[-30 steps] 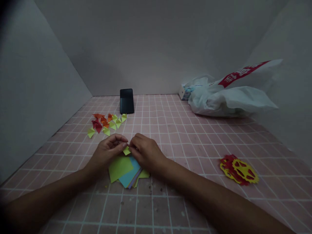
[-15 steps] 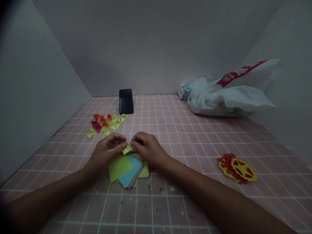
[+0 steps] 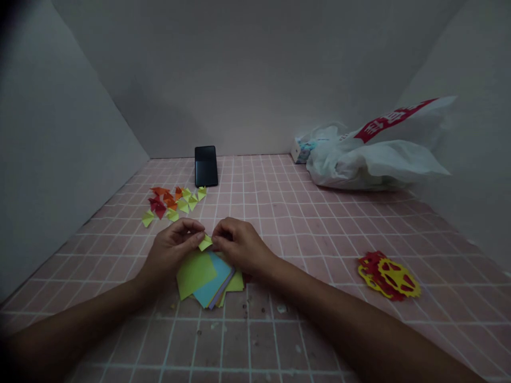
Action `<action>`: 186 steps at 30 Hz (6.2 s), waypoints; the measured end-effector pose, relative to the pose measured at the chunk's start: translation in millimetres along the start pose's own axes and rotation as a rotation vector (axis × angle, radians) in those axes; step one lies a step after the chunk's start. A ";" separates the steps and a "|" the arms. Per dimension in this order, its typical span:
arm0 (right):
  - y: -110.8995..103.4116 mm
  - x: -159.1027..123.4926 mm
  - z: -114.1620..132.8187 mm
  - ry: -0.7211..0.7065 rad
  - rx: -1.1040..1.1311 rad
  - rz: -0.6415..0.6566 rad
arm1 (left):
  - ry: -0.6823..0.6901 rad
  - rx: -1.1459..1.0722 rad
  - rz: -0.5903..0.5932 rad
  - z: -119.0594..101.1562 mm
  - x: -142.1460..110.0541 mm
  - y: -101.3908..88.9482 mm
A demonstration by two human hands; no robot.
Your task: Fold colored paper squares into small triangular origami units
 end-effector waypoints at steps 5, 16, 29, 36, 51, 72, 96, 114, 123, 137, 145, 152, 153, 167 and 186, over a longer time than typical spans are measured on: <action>-2.2 0.1 4.5 -0.136 -0.082 -0.017 | -0.023 -0.081 -0.043 4.2 3.0 -4.1; 1.1 -8.6 13.7 -0.437 -0.428 -0.094 | -0.182 -0.344 -0.058 11.0 1.3 2.1; -8.4 -8.0 16.0 -0.337 -0.293 -0.239 | 0.002 -0.219 -0.087 0.6 0.5 -1.5; -3.3 -4.0 6.8 -0.153 -0.093 -0.114 | 0.126 0.043 -0.032 -5.9 -4.0 -0.8; -1.1 -3.8 11.1 -0.232 -0.150 -0.084 | 0.118 0.060 -0.040 -9.2 -5.6 1.5; 3.8 -7.0 17.2 -0.293 -0.226 -0.056 | 0.118 0.087 0.010 -8.0 -11.8 7.4; 1.2 -8.5 15.3 -0.340 -0.215 -0.080 | 0.088 -0.046 -0.045 -7.3 -1.6 -0.6; 0.7 -11.5 19.8 -0.537 -0.280 -0.087 | -0.019 -0.137 -0.019 2.7 -0.7 -1.0; -1.5 -10.1 19.1 -0.496 -0.196 -0.139 | -0.015 -0.177 0.069 -2.6 -1.4 5.5; -0.5 -10.3 19.1 -0.419 -0.202 -0.138 | 0.029 -0.096 0.170 0.0 -0.8 5.5; -1.7 -8.5 17.0 -0.416 -0.207 -0.149 | 0.093 0.008 0.183 -0.6 -1.8 8.0; -2.3 -7.5 13.6 -0.278 -0.131 -0.159 | 0.114 0.008 0.182 2.2 -1.3 8.9; -2.1 -6.9 11.8 -0.238 -0.112 -0.151 | 0.117 0.017 0.179 2.6 -0.8 8.6; 4.8 -3.4 -1.2 -0.051 0.028 -0.054 | 0.105 0.049 0.183 1.9 -3.2 9.1; 7.6 -2.0 -7.5 0.097 0.274 0.003 | 0.074 0.078 0.124 4.1 -1.0 5.9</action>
Point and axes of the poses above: each hand's wrist, its own x-axis towards the middle knuckle, its own y-axis out of the palm, z = x × y, the point moved 4 cm from there along x, towards the middle knuckle, and after that the axes turned 5 degrees about -x, right-handed, at the moved point
